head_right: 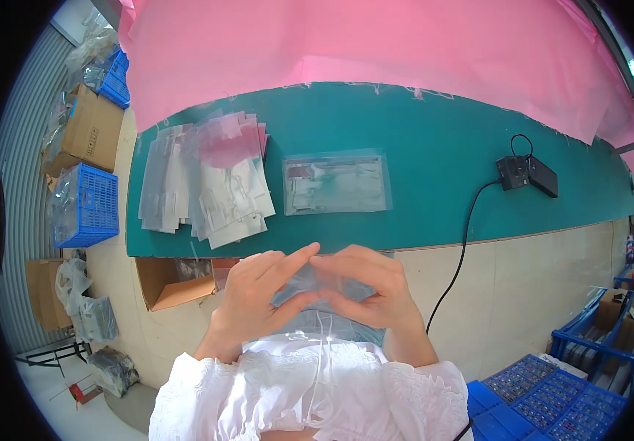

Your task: Sealing small parts into plastic bags using a heat sealer.

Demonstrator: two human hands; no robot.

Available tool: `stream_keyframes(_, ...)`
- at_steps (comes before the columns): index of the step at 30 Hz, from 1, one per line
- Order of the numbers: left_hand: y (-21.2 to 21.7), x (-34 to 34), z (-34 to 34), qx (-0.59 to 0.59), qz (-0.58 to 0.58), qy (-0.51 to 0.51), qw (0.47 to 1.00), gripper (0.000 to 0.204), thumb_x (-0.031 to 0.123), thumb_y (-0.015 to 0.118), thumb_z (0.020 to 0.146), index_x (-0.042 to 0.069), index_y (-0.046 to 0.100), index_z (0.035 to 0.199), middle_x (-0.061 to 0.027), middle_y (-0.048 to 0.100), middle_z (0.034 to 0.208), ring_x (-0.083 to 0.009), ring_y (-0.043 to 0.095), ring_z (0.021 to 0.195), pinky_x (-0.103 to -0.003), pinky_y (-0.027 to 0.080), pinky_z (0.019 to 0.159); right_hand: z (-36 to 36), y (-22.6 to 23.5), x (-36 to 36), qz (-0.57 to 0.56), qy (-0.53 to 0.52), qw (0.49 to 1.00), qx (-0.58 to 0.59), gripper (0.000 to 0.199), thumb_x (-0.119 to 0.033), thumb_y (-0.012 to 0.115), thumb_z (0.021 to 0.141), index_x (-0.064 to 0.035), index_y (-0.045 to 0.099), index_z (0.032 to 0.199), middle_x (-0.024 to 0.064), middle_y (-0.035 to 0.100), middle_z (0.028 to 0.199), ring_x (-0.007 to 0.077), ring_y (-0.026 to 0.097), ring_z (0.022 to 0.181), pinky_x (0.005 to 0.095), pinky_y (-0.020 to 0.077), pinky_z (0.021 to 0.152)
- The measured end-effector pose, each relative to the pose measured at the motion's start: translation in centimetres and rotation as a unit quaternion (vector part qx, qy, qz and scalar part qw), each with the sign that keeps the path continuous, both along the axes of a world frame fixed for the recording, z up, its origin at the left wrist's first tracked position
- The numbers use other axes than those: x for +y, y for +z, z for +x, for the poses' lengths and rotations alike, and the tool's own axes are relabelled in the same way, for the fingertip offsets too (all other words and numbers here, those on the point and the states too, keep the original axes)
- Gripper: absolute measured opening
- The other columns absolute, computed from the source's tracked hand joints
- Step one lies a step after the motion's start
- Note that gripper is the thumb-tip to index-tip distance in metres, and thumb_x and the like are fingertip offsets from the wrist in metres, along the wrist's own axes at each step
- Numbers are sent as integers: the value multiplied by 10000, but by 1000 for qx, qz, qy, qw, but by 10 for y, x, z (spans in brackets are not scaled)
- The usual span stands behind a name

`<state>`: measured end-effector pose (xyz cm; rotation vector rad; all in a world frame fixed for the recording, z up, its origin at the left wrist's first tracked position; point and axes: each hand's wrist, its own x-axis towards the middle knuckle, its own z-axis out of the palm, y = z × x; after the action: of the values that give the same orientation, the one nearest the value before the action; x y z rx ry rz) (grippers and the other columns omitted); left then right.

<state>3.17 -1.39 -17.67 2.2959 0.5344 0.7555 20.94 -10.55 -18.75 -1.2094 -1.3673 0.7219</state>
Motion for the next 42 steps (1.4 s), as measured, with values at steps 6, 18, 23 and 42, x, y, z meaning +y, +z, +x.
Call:
stream_keyframes(6,-5,5,2,11,-19,-44,999,602,218,745,761,61,551,1308,-52,527,741,-217,503,630,-330,374,543,-3,3,2,4,9,999,50,389,42,734,627,-34,710,1008,79,662,811,206,606,809,340,456,749)
stream_keyframes(18,2,-1,-1,135,-64,-34,988,352,184,643,852,58,604,1178,-83,589,835,-270,598,736,-360,458,599,0,-1,6,-9,-60,993,-101,319,7,719,563,-59,720,875,70,625,839,190,611,768,286,483,644)
stream_keyframes(23,2,1,0,140,-89,-66,984,276,196,608,886,42,604,1115,-104,607,862,-291,612,779,-387,482,640,1,-8,5,-21,-63,995,-78,296,-27,719,524,-72,718,816,61,557,836,186,604,772,279,477,635)
stream_keyframes(42,-3,12,-10,129,-146,-41,980,568,253,784,734,98,602,1249,-42,561,763,-196,537,678,-318,433,617,14,-10,0,-94,-29,993,59,222,-43,720,601,-14,657,812,99,593,882,151,588,732,248,481,600)
